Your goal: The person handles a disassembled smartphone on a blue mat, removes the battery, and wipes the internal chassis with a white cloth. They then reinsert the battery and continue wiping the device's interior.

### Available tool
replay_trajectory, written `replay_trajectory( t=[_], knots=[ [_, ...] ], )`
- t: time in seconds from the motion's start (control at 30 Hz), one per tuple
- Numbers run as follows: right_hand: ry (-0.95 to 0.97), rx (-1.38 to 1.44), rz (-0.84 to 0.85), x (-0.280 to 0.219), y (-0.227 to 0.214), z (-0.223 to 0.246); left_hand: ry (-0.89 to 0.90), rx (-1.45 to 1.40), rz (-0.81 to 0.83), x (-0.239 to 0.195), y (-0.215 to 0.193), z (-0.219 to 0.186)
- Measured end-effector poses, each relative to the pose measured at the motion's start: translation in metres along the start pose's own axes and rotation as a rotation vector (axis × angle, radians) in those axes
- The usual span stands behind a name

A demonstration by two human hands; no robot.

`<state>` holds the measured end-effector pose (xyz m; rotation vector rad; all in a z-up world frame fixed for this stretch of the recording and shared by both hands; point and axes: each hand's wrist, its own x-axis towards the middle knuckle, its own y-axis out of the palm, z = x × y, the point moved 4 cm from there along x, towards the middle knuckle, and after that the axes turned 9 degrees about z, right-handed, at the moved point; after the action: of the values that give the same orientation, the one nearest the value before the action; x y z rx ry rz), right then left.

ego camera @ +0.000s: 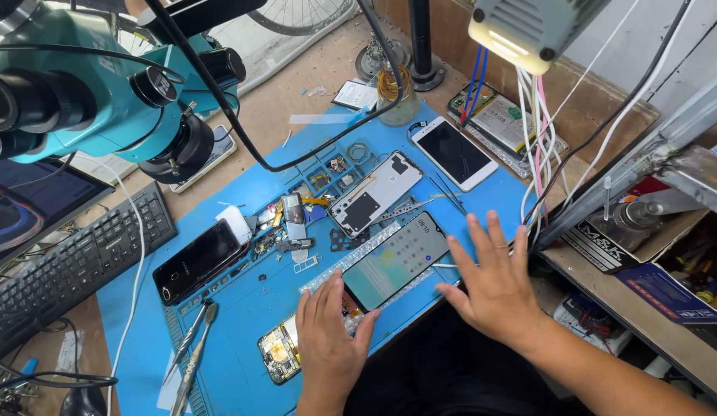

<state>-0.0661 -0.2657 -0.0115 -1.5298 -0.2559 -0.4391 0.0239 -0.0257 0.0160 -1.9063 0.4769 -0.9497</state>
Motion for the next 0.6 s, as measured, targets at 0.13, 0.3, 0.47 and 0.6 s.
replay_trajectory(
  t=[0.13,0.3,0.47,0.6],
  knots=[
    [-0.097,0.2,-0.105,-0.017,-0.011,0.008,0.0,0.001,-0.023,0.002,-0.002,-0.001],
    [-0.329,0.37,-0.057,-0.03,-0.007,0.046,-0.011,-0.024,0.056,0.006,-0.004,-0.003],
    [-0.339,0.356,-0.114,-0.03,-0.008,0.05,-0.073,-0.034,0.119,0.01,-0.007,-0.005],
    [-0.299,0.294,-0.115,-0.042,0.007,0.051,0.06,0.035,-0.005,0.0,-0.019,-0.012]
  ],
)
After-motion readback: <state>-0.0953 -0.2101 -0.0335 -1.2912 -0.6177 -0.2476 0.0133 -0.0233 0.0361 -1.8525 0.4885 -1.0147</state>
